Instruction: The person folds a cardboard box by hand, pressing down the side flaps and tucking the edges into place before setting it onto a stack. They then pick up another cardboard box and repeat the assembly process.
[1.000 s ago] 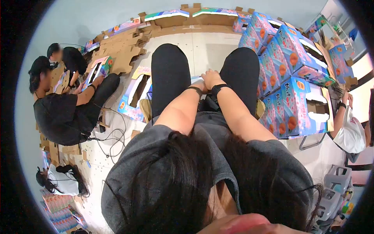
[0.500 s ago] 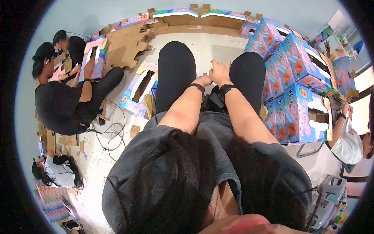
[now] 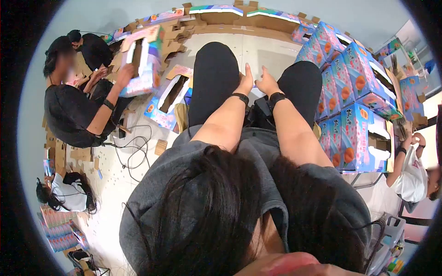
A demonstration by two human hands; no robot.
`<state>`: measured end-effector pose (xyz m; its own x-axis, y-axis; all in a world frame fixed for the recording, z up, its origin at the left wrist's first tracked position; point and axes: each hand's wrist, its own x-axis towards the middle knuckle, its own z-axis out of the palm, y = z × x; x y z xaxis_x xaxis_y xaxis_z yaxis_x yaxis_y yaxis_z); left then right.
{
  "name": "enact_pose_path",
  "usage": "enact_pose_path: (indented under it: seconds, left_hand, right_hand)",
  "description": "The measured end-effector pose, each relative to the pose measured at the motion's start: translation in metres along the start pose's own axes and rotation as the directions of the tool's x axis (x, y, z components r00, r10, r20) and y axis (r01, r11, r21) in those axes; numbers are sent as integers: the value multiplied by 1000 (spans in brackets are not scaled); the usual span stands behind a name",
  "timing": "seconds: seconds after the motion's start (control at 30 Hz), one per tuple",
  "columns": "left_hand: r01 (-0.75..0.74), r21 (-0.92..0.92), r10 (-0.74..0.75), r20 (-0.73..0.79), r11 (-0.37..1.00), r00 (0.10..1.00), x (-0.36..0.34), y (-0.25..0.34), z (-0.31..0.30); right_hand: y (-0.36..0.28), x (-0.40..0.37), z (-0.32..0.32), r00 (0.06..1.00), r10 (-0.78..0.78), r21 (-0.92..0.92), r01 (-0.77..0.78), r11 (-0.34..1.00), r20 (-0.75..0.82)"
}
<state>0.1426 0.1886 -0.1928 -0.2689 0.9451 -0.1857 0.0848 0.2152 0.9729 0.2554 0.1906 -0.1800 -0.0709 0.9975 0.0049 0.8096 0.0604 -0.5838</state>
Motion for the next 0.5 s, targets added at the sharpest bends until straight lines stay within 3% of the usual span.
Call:
enact_pose_path:
  seconds: [0.23,0.3,0.33,0.37,0.4,0.47,0.5]
  left_hand:
    - [-8,-63,5,-40,998,999,11,-8,4]
    - [-109,-141,117,50,984,992,35,-27,3]
    - [-155,-184,174,92,971,980,48,-35,4]
    - [-140,-95,145,46,986,988,63,-47,9]
    - [-105,-140,124,139,985,982,52,-41,6]
    - [-24,-224,95,315,974,944,19,-3,-7]
    - [109,-313,-37,226,943,973,15,4,3]
  right_hand:
    - [23,20,14,996,45,213,-28,977,-79]
    - [43,35,31,996,34,287,-9,958,-80]
    - [36,28,24,999,54,267,-53,962,3]
    - [16,19,3,994,75,243,-94,966,85]
    - [6,13,-8,982,96,216,-131,967,165]
    - [20,23,8,984,94,123,-114,986,153]
    - [22,25,11,984,88,93,-103,990,158]
